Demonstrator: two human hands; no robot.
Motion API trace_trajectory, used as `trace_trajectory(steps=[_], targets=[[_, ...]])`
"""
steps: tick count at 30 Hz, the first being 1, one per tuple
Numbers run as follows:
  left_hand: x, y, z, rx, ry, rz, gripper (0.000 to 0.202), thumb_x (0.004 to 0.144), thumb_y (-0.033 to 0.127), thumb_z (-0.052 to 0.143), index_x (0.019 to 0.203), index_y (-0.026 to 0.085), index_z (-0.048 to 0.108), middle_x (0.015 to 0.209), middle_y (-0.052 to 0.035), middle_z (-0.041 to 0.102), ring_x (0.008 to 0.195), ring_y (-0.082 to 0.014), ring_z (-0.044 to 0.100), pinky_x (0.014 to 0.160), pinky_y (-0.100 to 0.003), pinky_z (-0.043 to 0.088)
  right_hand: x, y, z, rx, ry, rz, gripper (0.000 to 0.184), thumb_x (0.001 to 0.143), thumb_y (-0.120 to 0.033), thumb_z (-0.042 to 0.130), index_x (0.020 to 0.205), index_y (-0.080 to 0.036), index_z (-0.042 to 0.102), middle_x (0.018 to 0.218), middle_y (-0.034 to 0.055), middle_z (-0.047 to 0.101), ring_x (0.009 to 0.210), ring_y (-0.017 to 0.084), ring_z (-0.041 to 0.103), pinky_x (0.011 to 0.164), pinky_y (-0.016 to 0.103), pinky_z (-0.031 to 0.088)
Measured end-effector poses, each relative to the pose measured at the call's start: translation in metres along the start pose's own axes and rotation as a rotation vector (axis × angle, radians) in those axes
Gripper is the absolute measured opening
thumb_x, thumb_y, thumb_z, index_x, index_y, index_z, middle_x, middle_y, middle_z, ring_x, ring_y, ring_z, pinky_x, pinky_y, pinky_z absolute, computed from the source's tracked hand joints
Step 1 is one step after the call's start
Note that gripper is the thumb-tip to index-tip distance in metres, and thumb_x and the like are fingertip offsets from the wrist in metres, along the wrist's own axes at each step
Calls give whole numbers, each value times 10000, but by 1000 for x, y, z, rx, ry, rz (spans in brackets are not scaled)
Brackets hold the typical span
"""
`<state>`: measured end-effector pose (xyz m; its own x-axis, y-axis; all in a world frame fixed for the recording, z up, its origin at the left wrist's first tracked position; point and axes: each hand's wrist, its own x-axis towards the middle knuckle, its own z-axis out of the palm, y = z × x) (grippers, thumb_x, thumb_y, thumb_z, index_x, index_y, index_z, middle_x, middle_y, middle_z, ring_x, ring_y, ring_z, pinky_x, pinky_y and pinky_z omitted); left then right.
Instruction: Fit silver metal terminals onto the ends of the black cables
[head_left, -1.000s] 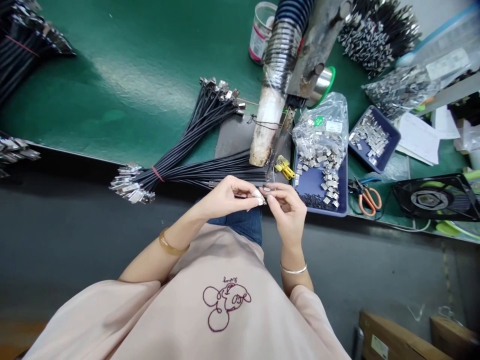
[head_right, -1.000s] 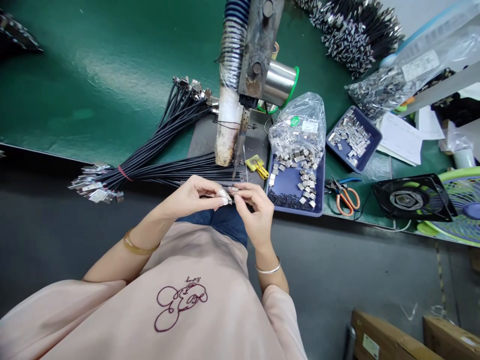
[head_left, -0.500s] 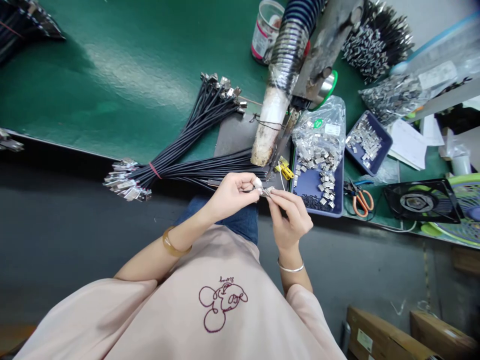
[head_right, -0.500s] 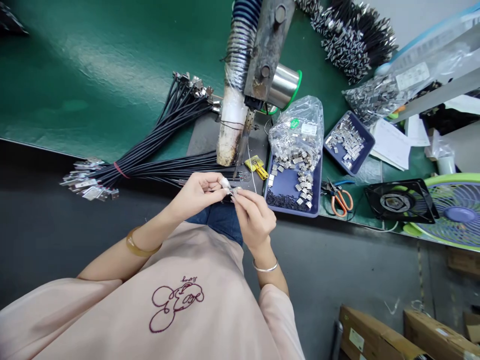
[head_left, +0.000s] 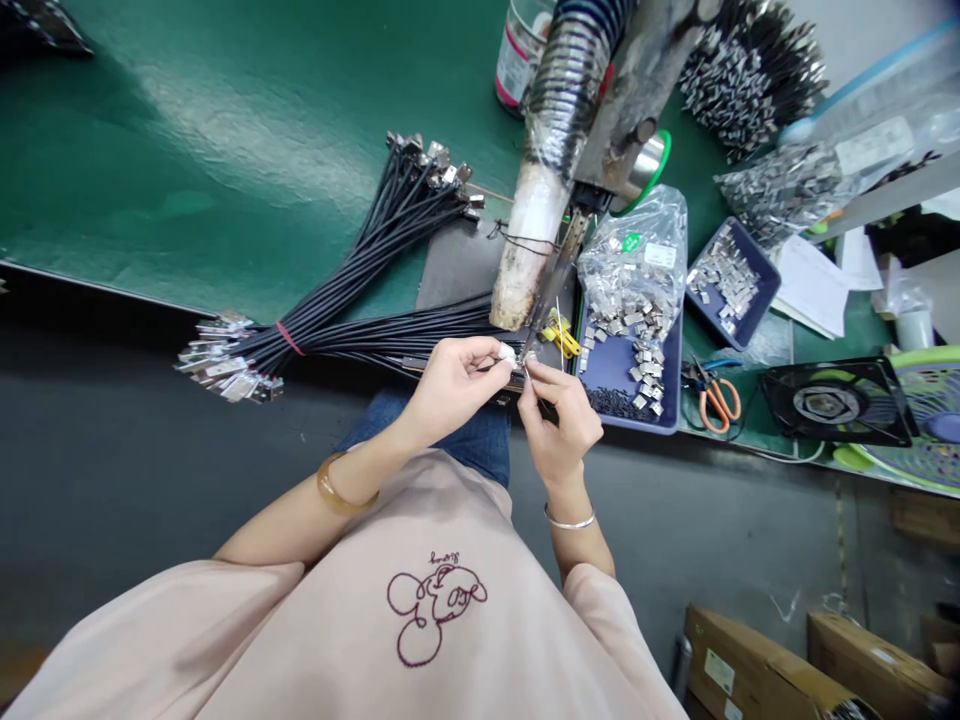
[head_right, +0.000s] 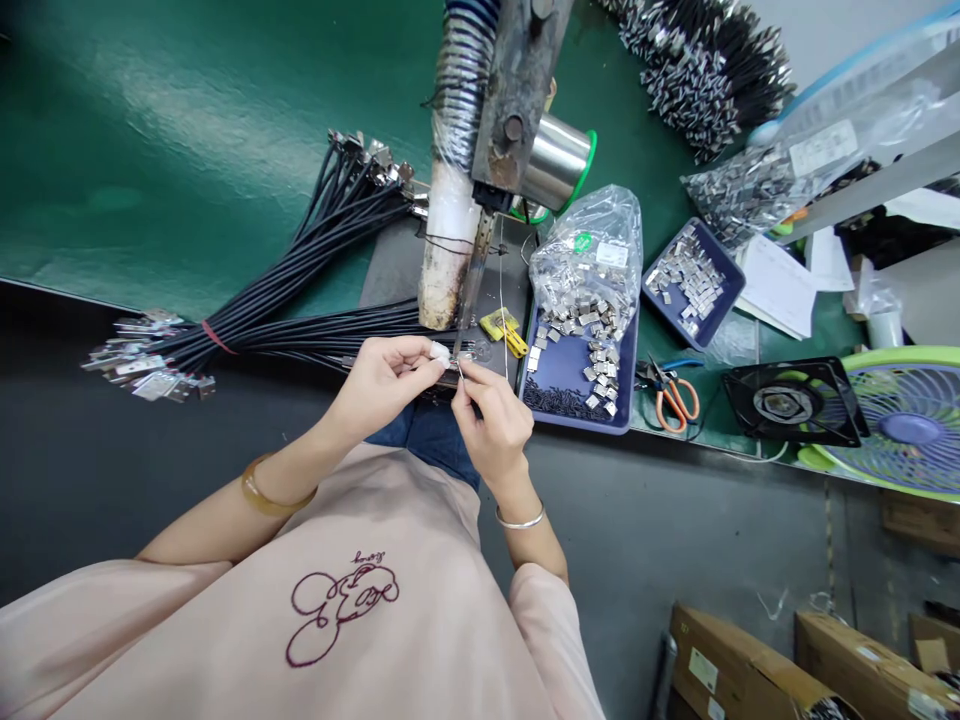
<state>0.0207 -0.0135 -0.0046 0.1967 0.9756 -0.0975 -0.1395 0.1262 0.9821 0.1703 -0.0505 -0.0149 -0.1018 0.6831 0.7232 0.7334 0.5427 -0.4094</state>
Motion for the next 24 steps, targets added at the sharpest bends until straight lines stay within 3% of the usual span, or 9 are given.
trace_trajectory(steps=[7,13,18,21,24], targets=[[2,6,3,8,40,-2,94,719,201,644,722,112,676,596,31,500,528,-52,374,496,-166,311,6,2,0,-44,0,-76,207,842,-46,679,939,-222,632,1010,71,797,879,155,777,787,250,638],[2,4,1,70,10,-4,100,730,173,623,647,117,632,555,50,378,511,-44,281,478,-190,204,5,3,-2,-101,-9,-144,198,836,-52,688,899,-223,610,983,63,806,841,143,782,753,216,630],[0,3,0,56,-15,-23,103,735,178,627,653,117,636,556,50,380,512,-45,286,478,-187,211,3,2,-4,-96,-7,-159,194,839,-52,685,902,-215,601,978,65,804,848,141,780,754,215,627],[-3,4,0,71,-40,-25,106,751,188,632,688,116,677,556,45,431,516,-50,327,485,-178,263,5,0,-7,-82,13,-92,185,842,-65,690,921,-218,624,982,56,799,864,147,776,755,226,627],[-6,5,-1,132,-40,-1,132,768,205,645,732,114,733,589,20,550,525,-58,396,495,-175,314,8,-3,-10,46,-23,117,127,862,-97,674,898,-217,651,1010,50,786,900,157,769,732,243,634]])
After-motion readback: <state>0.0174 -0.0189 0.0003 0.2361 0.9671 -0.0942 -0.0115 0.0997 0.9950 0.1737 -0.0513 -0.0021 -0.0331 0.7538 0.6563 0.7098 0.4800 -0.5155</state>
